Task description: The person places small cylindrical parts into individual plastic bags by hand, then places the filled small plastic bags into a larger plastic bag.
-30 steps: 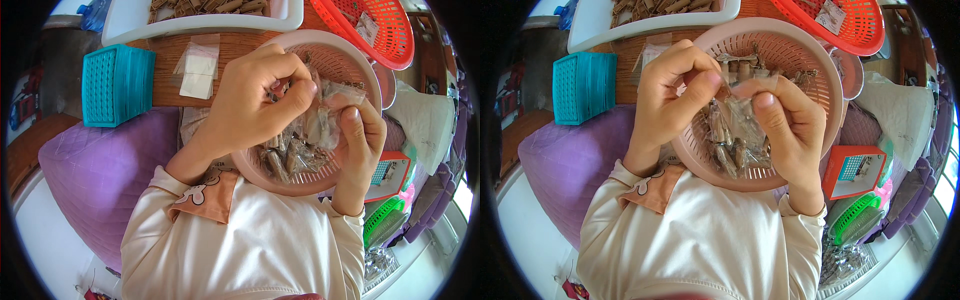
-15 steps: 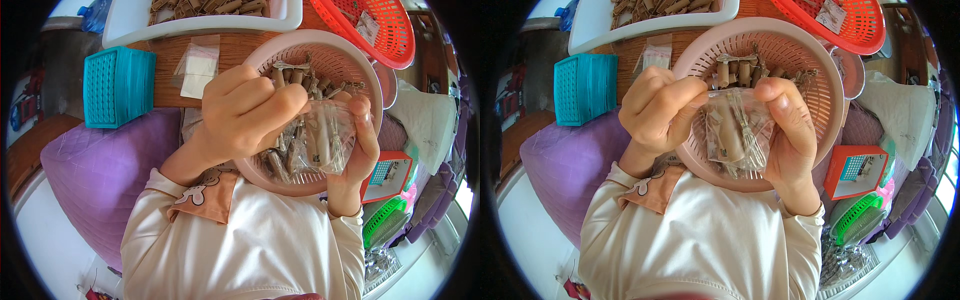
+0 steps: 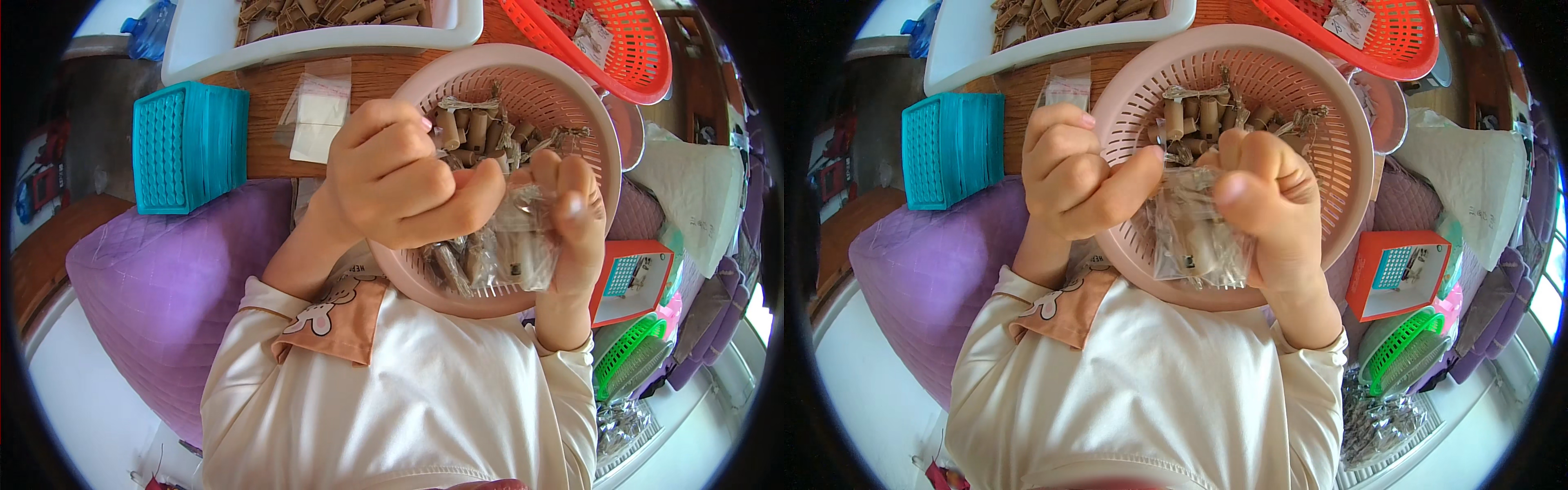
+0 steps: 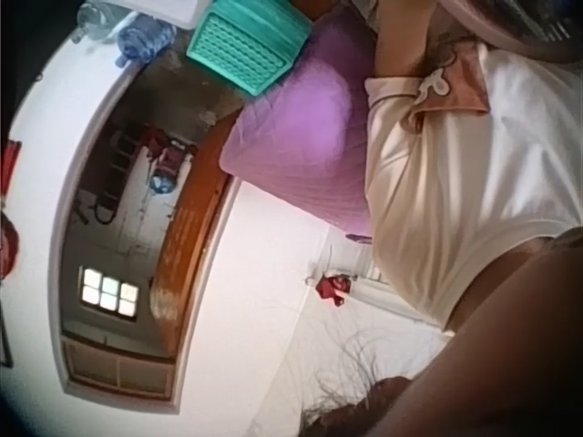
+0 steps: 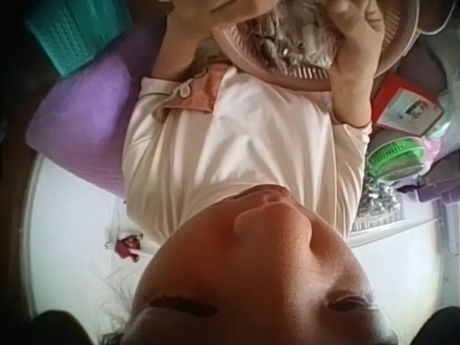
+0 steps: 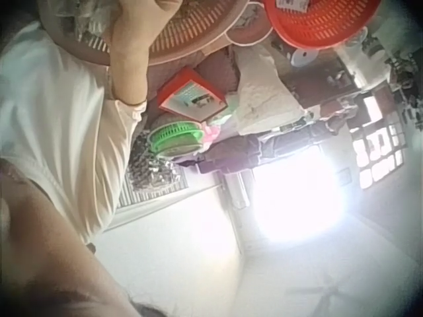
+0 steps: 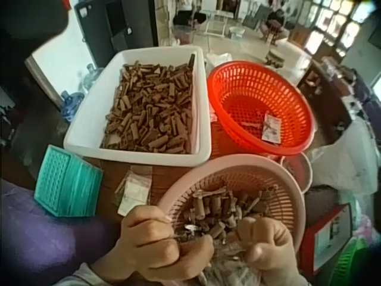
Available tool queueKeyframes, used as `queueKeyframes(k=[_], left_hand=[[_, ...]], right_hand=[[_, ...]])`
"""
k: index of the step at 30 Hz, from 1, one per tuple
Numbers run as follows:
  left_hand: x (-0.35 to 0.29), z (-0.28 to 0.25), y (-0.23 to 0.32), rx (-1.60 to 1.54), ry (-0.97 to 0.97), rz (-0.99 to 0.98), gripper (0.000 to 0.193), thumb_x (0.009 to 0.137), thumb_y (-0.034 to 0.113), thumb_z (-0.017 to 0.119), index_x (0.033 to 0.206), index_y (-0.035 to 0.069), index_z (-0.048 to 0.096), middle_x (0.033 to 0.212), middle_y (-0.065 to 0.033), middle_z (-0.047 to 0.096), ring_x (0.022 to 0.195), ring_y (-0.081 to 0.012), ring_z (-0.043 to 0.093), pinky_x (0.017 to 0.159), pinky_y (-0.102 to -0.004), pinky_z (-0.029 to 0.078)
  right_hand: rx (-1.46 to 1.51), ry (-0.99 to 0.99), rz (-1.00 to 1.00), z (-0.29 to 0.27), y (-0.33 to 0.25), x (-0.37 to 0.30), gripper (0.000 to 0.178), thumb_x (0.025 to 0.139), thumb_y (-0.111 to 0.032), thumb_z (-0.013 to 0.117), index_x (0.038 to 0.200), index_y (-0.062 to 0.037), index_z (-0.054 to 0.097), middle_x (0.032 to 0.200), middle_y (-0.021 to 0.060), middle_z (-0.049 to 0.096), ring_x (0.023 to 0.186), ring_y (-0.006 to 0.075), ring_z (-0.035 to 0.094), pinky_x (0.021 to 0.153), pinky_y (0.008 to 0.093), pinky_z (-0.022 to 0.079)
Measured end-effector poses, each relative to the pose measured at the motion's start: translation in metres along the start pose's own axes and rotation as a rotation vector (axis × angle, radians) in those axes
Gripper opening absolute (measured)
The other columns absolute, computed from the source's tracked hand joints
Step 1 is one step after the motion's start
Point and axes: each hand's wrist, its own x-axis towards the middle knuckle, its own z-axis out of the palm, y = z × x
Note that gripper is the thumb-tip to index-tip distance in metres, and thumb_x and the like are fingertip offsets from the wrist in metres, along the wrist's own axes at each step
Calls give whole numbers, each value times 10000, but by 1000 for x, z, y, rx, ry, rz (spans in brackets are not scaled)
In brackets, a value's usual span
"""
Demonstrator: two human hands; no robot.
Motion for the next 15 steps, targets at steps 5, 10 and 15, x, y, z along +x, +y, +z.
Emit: queueKeyframes(k=[5,10,15], left_hand=[[-6,-11,-8,-33,-116,-62,143,569,113,577,704,159,571,555,43,312,521,-120,378,611,-256,411],[-18,-32,-42,-90,-70,-398,42,750,102,551,779,96,581,681,-5,561,654,-166,545,814,-373,414],[-34,-49,-54,3,-311,-569,115,837,84,463,871,40,564,820,-64,618,800,-200,591,880,-373,381]], right_hand=[[-335,-43,92,1,-7,-5,411,628,120,604,522,-109,279,587,-32,362,547,67,306,481,219,268],[-908,-404,198,-10,-18,-11,257,625,61,638,597,-66,416,601,19,415,542,115,407,473,252,329],[-1518,-652,320,-20,-44,-10,362,654,-66,623,997,-31,515,752,124,544,675,240,563,590,341,449]])
